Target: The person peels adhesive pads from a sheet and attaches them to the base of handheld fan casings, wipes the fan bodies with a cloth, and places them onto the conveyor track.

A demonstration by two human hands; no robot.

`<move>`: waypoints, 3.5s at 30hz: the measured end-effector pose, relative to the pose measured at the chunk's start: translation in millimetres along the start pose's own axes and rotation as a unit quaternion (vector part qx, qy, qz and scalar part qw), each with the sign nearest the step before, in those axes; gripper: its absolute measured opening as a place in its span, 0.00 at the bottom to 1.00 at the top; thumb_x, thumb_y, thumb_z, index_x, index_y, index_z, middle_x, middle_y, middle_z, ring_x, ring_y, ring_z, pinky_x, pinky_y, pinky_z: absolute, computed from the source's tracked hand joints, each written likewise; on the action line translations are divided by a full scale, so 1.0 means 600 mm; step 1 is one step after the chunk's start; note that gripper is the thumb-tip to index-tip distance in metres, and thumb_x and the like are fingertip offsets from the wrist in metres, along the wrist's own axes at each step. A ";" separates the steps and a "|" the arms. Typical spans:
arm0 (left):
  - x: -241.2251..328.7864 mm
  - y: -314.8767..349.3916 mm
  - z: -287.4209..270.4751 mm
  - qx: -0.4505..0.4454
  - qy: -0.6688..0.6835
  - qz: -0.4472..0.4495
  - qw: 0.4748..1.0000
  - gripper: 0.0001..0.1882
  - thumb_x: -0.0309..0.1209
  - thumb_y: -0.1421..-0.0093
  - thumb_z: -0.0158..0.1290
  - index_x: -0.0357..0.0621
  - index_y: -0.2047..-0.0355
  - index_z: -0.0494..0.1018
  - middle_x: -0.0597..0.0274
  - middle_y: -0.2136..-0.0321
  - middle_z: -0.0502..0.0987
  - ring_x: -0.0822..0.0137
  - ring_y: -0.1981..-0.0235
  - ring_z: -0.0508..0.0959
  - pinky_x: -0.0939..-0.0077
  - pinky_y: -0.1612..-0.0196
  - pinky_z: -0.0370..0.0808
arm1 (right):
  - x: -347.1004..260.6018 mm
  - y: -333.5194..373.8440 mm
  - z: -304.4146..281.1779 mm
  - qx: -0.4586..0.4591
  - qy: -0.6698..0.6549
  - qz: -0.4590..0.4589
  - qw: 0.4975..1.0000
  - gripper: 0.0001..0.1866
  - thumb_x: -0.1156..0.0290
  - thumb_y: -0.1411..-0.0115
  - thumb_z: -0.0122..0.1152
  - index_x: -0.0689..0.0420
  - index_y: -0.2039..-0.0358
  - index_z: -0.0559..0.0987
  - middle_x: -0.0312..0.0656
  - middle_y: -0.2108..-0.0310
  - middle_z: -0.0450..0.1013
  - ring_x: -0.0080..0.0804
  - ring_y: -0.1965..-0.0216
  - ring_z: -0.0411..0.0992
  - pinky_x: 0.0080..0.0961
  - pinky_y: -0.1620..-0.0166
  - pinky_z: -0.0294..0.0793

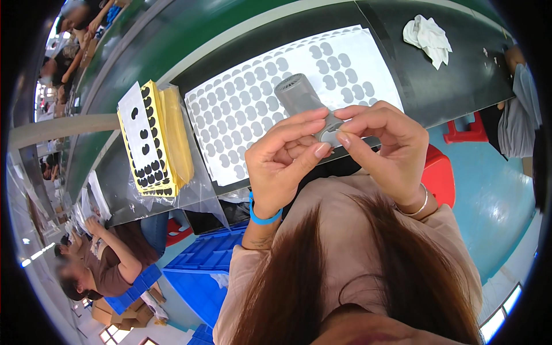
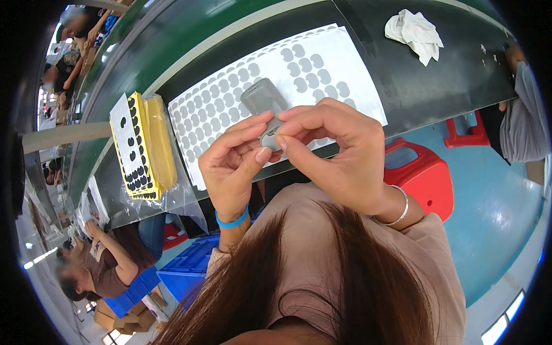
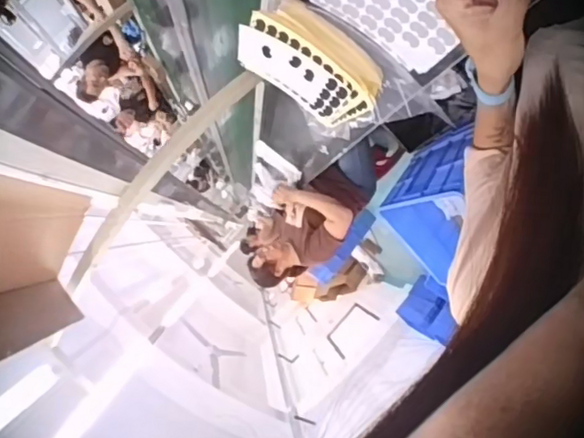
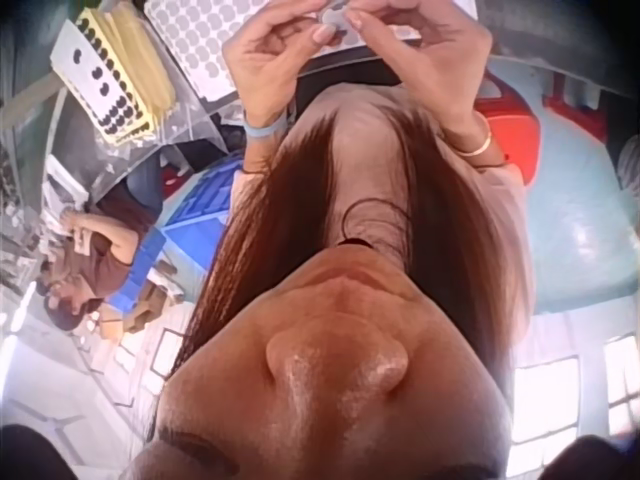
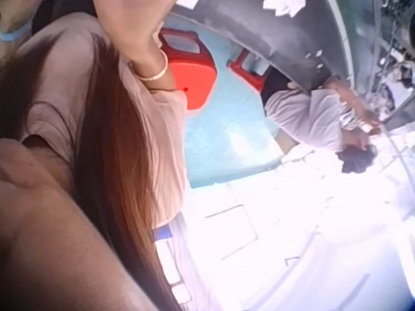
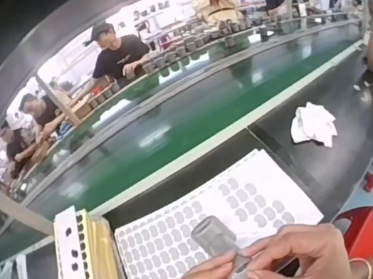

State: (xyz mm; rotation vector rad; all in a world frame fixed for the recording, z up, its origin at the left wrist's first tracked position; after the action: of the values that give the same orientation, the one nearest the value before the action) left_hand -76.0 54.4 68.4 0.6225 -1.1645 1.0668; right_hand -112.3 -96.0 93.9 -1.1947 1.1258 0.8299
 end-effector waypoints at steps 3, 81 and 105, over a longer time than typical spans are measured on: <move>-0.001 0.000 0.002 0.011 -0.002 0.002 1.000 0.15 0.12 0.49 0.52 0.28 0.59 0.71 0.44 0.54 0.70 0.66 0.62 0.76 0.77 0.58 0.77 | 0.000 0.000 0.000 0.005 0.009 -0.005 1.000 0.06 0.83 0.54 0.62 0.64 0.72 0.78 0.46 0.68 0.74 0.23 0.72 0.75 0.15 0.68 0.74; 0.021 -0.018 -0.041 0.075 0.044 -0.009 0.996 0.08 0.22 0.42 0.48 0.33 0.63 0.72 0.51 0.60 0.75 0.71 0.73 0.76 0.80 0.68 0.74 | 0.025 -0.044 0.063 -0.169 0.159 -0.078 0.969 0.22 0.87 0.54 0.55 0.61 0.56 0.71 0.45 0.57 0.70 0.37 0.66 0.72 0.26 0.65 0.73; 0.024 -0.024 -0.021 0.052 0.029 -0.039 0.997 0.14 0.14 0.51 0.55 0.34 0.65 0.65 0.47 0.57 0.72 0.73 0.78 0.77 0.85 0.77 0.76 | 0.024 -0.034 0.076 -0.124 0.246 -0.107 0.955 0.19 0.86 0.52 0.52 0.59 0.58 0.72 0.42 0.57 0.70 0.43 0.64 0.72 0.29 0.64 0.72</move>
State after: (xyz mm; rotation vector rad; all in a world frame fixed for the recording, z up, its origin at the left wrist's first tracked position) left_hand -57.1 64.1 79.7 0.7082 -1.0304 1.0779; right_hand -79.0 -56.8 85.3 -1.7664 1.2806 0.5266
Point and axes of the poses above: each hand's wrist, its own y-axis away from the middle knuckle, its own z-axis out of the palm, x = y × z, the point moved 5 cm from there along -y, towards the middle knuckle
